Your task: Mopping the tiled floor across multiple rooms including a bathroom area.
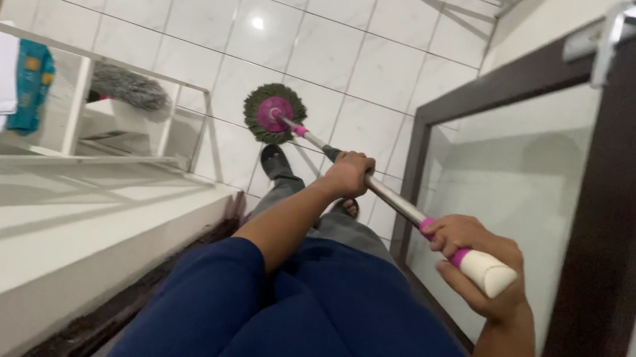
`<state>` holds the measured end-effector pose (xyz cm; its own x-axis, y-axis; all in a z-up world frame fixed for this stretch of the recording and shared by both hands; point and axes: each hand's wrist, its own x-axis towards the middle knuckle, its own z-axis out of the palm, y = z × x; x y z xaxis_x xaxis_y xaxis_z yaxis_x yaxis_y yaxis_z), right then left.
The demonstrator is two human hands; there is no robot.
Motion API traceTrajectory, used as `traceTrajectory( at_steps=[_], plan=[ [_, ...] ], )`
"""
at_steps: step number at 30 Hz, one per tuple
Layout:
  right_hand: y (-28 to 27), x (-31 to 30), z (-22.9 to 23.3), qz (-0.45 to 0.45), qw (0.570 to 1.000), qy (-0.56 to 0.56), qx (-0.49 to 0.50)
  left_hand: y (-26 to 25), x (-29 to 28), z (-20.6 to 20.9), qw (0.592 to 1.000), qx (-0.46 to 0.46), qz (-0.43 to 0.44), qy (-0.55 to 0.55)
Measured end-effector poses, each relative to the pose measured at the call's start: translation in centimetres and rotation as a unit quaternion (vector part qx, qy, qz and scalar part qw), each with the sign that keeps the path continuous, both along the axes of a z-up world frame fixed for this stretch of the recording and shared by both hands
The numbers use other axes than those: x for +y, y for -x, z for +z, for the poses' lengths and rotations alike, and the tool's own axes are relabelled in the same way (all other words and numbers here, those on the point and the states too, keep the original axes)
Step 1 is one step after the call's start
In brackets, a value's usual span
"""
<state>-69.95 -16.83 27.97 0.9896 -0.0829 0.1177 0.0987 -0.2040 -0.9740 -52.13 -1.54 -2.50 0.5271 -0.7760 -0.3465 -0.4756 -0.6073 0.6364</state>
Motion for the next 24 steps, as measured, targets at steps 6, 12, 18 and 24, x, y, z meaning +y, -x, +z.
traceTrajectory(
  at_steps=[6,12,18,24],
  plan=[
    [4.0,-1.8,4.9,-0.032,0.995,0.087,-0.021,6.3,-5.5,2.4,0.996,-0.001,-0.042,0.081],
    [7.4,0.0,7.7,-0.090,0.991,0.093,-0.020,10.3,-7.4,4.8,0.988,0.064,-0.100,0.099],
    [9.0,-0.6,5.4,-0.032,0.999,0.013,-0.042,10.8,-3.2,8.6,0.989,0.077,-0.096,0.085],
    [7.1,3.2,4.0,-0.013,0.994,-0.081,-0.069,9.0,2.8,8.8,0.993,0.053,-0.099,0.033]
  ],
)
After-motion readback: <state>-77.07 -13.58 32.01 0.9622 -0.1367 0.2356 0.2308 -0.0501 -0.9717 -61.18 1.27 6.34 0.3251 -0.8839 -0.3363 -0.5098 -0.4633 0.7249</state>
